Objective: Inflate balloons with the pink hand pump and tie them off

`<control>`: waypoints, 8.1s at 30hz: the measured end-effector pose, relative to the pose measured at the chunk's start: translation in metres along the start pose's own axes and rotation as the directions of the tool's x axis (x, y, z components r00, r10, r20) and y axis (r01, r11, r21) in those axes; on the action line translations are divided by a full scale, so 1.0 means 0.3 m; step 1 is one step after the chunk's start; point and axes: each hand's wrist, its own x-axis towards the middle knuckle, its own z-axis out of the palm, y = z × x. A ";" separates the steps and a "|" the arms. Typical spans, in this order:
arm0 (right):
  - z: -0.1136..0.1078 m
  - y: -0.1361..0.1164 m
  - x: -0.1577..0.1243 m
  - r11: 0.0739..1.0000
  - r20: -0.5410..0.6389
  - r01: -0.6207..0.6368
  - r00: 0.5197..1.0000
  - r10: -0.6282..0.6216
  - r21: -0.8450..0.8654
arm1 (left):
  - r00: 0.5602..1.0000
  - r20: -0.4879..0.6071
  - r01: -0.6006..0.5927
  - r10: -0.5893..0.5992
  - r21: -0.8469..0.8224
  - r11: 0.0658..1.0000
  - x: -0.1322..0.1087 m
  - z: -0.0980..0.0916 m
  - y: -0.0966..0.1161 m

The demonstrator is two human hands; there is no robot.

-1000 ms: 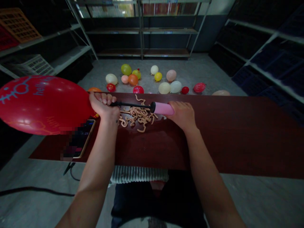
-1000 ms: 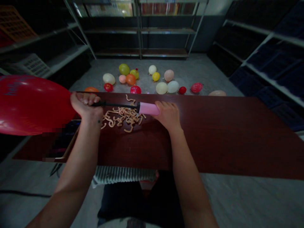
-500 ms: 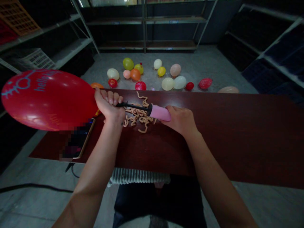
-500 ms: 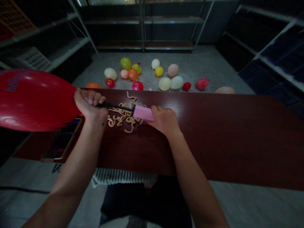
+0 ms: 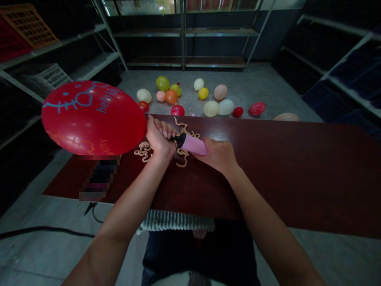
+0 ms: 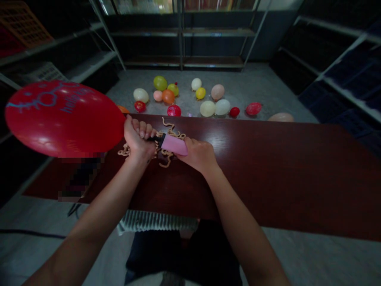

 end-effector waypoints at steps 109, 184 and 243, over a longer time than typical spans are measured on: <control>-0.019 -0.002 -0.005 1.000 -0.118 0.027 0.993 -0.025 0.014 | 0.995 0.091 -0.048 0.049 -0.007 0.999 -0.027 0.018 0.075; -0.050 0.165 -0.009 0.988 -0.065 -0.076 0.996 0.067 -0.138 | 0.990 -0.073 -0.134 0.124 -0.144 0.980 0.065 -0.017 0.150; -0.047 0.059 -0.016 0.988 0.033 0.023 0.999 -0.018 -0.151 | 0.995 -0.046 -0.085 0.083 -0.045 0.995 0.031 -0.001 0.100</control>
